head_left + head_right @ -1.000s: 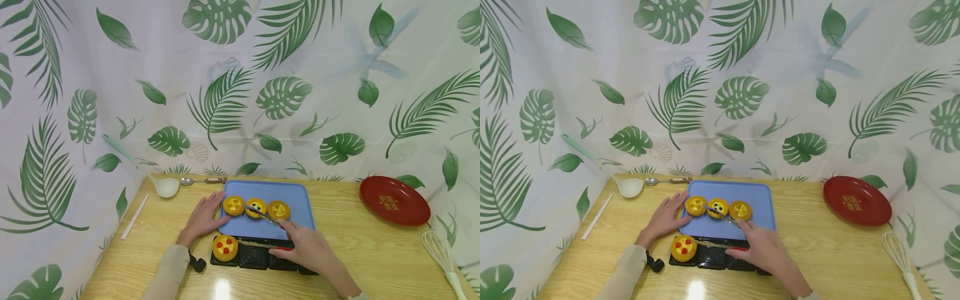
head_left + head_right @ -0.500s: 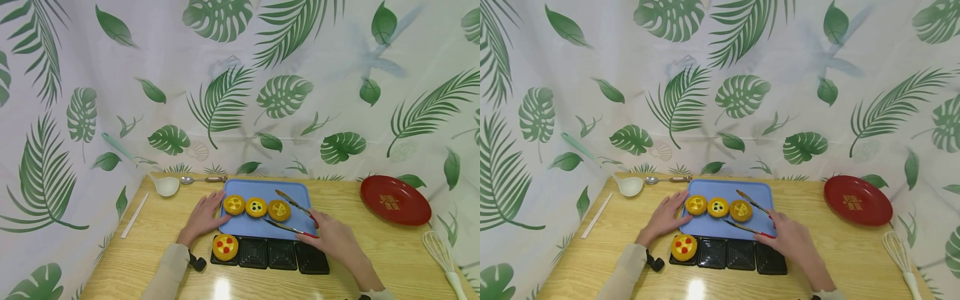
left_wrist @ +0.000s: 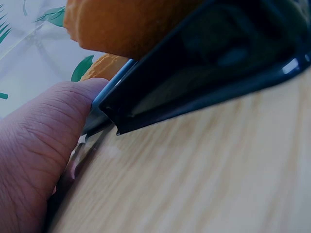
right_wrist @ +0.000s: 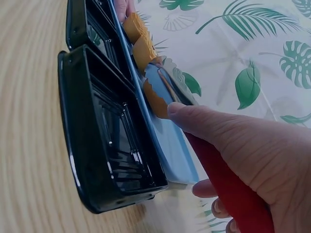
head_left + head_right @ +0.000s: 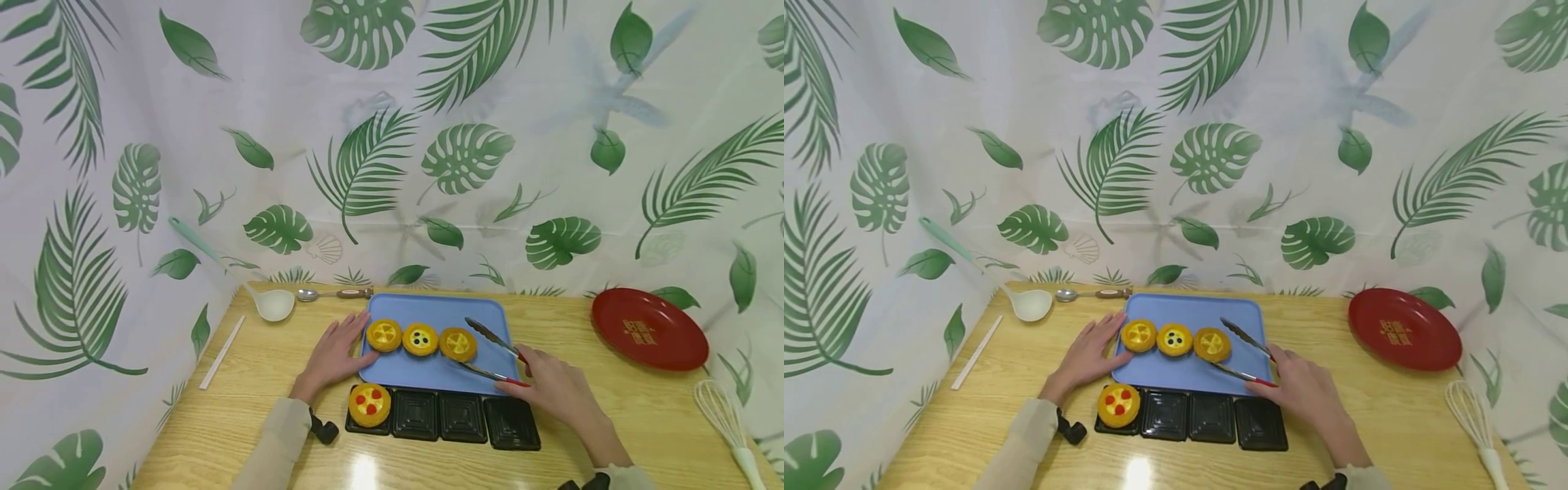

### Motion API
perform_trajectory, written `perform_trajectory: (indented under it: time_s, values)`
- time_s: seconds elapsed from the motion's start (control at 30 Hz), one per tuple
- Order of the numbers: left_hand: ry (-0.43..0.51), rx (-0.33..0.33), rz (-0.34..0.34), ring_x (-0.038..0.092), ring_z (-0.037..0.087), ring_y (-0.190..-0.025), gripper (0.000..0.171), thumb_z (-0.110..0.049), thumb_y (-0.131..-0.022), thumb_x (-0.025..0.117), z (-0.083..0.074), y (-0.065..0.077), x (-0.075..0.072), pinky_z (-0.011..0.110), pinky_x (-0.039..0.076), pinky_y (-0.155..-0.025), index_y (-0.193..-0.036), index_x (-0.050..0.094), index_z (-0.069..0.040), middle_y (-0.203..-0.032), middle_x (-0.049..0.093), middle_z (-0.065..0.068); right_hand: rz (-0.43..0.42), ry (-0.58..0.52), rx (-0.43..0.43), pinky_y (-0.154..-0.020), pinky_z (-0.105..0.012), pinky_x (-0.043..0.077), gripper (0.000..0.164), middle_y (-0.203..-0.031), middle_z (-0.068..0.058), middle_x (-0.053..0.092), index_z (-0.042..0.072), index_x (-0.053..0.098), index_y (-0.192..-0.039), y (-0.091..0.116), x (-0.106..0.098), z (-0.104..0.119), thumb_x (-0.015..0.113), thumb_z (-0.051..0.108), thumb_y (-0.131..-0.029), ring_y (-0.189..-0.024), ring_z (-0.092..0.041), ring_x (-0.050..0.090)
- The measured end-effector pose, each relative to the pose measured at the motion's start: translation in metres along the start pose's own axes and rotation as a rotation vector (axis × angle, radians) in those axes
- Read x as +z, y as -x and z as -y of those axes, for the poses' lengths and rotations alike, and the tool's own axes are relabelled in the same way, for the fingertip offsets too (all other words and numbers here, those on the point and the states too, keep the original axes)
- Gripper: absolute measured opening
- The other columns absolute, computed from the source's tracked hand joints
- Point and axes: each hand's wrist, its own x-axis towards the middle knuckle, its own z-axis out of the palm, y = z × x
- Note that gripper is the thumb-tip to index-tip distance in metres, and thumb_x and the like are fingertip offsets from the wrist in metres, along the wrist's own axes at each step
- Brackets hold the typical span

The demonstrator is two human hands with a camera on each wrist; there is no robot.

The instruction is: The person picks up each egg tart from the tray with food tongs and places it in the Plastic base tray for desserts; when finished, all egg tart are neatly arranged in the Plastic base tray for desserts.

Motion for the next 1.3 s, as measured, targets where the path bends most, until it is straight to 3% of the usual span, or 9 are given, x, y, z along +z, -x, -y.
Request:
perform_trajectory:
  time_s: [0.33,0.53,0.9,1.3]
  values:
    - [-0.018,-0.006,0.006,0.021,0.026,-0.16,0.092,-0.067,-0.096,0.056,0.0002,-0.0009,0.0003,0.05,0.012,-0.13,-0.167,0.026,-0.017,-0.172,0.026,-0.001,-0.008,-0.005,-0.024,-0.048,-0.031,0.026,0.078,-0.072,0.002,0.043,0.009,0.062,-0.12,-0.0025,0.0031,-0.001,0.073,0.075,-0.081,-0.062,-0.015,0.043]
    - [-0.012,0.0,0.001,0.022,0.027,-0.16,0.092,-0.066,-0.096,0.058,-0.0002,-0.0003,-0.0002,0.052,0.013,-0.129,-0.167,0.027,-0.016,-0.172,0.027,0.0,0.03,-0.003,-0.018,-0.049,-0.031,0.03,0.085,-0.074,0.002,0.046,0.008,0.063,-0.131,-0.0044,0.0055,-0.0013,0.073,0.075,-0.081,-0.067,-0.016,0.048]
    - [-0.025,-0.001,-0.004,0.024,0.027,-0.159,0.092,-0.066,-0.096,0.058,-0.0019,-0.0006,-0.0011,0.051,0.014,-0.129,-0.167,0.027,-0.016,-0.172,0.028,0.0,0.03,0.015,-0.051,-0.047,-0.03,0.028,0.075,-0.069,0.002,0.042,0.009,0.065,-0.124,-0.0042,0.0061,0.0019,0.072,0.072,-0.084,-0.062,-0.014,0.045]
    - [-0.025,-0.008,0.003,0.022,0.025,-0.16,0.092,-0.066,-0.096,0.057,-0.0003,-0.0006,0.0006,0.051,0.014,-0.129,-0.167,0.027,-0.017,-0.172,0.027,-0.002,0.034,0.03,-0.066,-0.049,-0.03,0.03,0.076,-0.073,0.004,0.045,0.01,0.066,-0.135,-0.0032,0.0082,0.001,0.073,0.068,-0.085,-0.066,-0.015,0.047]
